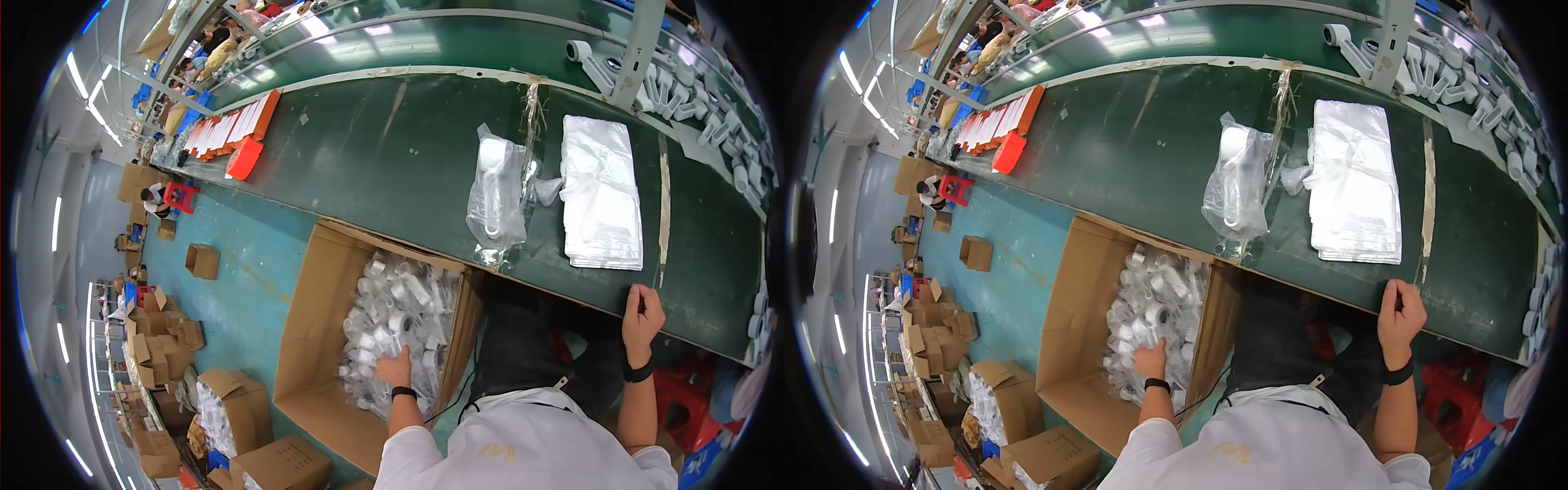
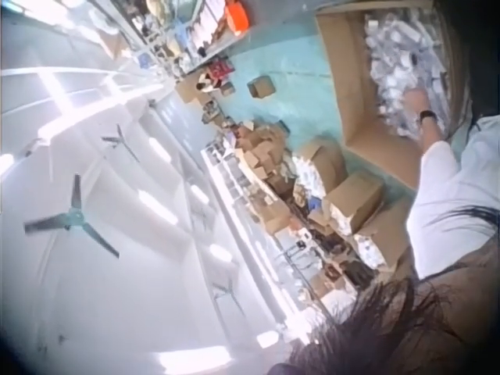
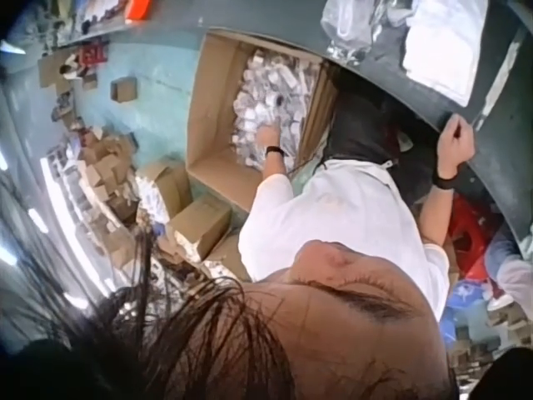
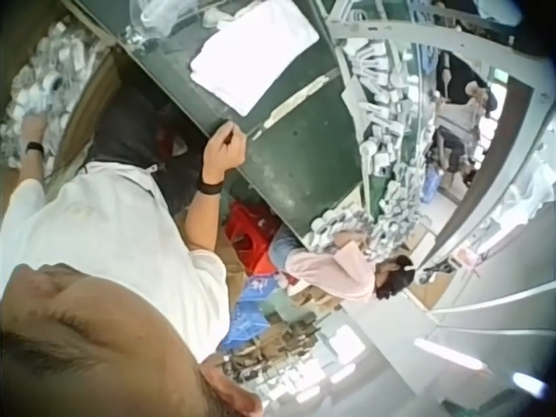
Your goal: The person bags handheld fans by sliding each fan into a plastic bag and placing it into a cardboard box. After repeating this several times, the person adjusts a stack of plastic bags on the table.
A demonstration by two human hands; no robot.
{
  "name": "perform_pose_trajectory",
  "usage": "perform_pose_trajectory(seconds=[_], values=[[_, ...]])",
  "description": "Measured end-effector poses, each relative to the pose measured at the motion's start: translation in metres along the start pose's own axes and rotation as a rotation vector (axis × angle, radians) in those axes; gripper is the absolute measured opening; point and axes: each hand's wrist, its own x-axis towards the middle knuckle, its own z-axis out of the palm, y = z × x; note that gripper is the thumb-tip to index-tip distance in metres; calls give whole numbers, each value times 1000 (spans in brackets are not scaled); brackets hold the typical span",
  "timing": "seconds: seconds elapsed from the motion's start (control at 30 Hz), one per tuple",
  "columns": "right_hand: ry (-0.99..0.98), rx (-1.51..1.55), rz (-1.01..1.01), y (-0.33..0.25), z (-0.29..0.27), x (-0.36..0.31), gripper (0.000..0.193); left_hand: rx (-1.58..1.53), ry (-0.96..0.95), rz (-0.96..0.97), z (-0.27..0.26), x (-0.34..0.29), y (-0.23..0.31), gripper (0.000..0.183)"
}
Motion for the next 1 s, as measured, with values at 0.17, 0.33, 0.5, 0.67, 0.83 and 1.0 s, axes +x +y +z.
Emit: perform_pose_trajectory(seconds=[0.17,0.33,0.5,0.67,0.83,1.0], values=[[15,17,-4,-7,2,2,6,41,-87,152,42,1,-19,70],[-31,-34,64,-3,-6,0,8,-57,40,186,-10,12,29,59],[68,23,9,-6,0,4,3,-536,355,612,-120,3,125,41],[70,40,-10,-5,-8,4,3,-821,90,1001,-208,-76,262,45],[55,57,-28,-7,-12,5,5,-570,128,1161,-201,-121,336,73],[57,101,-61,-8,-12,5,5,-511,70,1029,-169,-111,340,63]])
